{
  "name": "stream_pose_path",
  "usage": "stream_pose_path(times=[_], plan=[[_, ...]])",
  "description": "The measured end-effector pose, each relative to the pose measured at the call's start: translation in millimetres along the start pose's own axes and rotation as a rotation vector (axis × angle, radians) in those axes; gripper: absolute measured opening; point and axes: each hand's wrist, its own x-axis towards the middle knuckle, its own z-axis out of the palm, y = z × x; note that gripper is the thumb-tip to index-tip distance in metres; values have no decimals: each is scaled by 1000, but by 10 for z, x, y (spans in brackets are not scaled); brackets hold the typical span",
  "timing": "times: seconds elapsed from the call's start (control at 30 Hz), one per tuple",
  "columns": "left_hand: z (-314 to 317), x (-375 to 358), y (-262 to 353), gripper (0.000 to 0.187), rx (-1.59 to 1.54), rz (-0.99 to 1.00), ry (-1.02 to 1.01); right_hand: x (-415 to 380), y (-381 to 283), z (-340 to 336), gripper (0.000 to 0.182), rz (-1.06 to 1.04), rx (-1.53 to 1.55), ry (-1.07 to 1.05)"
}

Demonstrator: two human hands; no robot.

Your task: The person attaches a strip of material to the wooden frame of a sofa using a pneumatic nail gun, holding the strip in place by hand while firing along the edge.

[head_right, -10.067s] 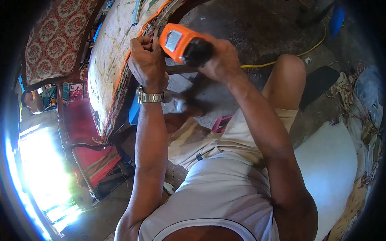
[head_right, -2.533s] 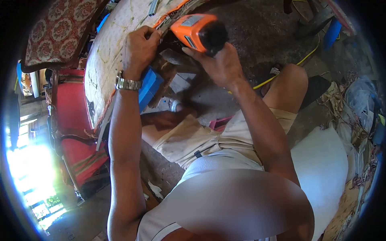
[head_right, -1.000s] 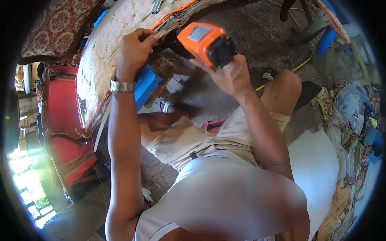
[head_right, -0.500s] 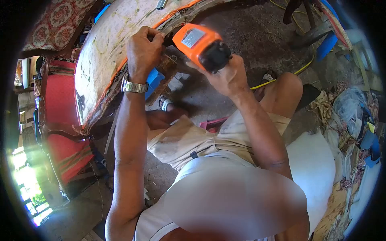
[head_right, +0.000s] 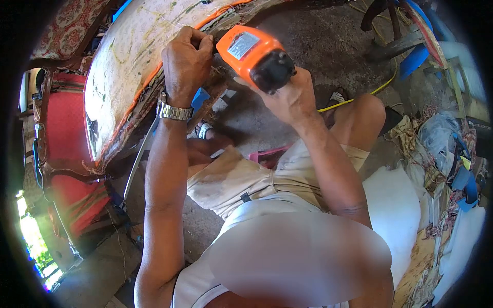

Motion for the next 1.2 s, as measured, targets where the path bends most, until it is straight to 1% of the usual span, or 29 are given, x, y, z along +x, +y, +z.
stream_pose_path(times=[0.1, 0.2, 0.3, 0.4, 0.5, 0.6, 0.63, 0.7, 0.83, 0.9, 0.93, 1.0, 1.13, 1.2], plan=[[14, 4, -19, 22, 13, 6, 11, 42, -50, 0, 34, 49, 54, -5], [-15, 11, 7, 23, 5, -7, -9, 36, -34, 44, 36, 69, 45, -24], [0, -7, -1, 23, 12, 8, 4, 5, -67, 25, 36, 97, -143, -94], [-92, 0, 21, 22, -52, -34, -55, -52, -35, 7, 25, 200, -23, -58], [-175, 8, -118, 24, -131, -50, -86, -142, -65, -45, 26, 172, 33, 37], [-323, 45, -116, 25, -233, -205, -254, -220, -50, -75, 27, 153, 45, 59], [-352, 62, -87, 26, -221, -217, -270, -236, -38, -92, 28, 164, 29, 33], [-343, 65, -57, 25, -213, -235, -256, -245, -10, -118, 28, 182, -5, -18], [-267, -7, -34, 22, -192, -268, -185, -235, -4, -80, 26, 156, 42, 28], [-183, -30, -85, 21, -150, -223, -88, -228, -33, -56, 24, 127, 24, 31], [-150, -43, -108, 21, -129, -202, -40, -240, -32, -33, 27, 118, 26, 28], [-103, -71, -115, 22, -81, -197, -30, -267, -16, 29, 35, 98, 29, 19], [-99, -110, -68, 26, 11, -125, 13, -292, 0, 106, 39, 128, 25, -21], [-185, -53, -73, 24, -31, -153, -73, -309, 13, 114, 41, 150, 65, -37]])
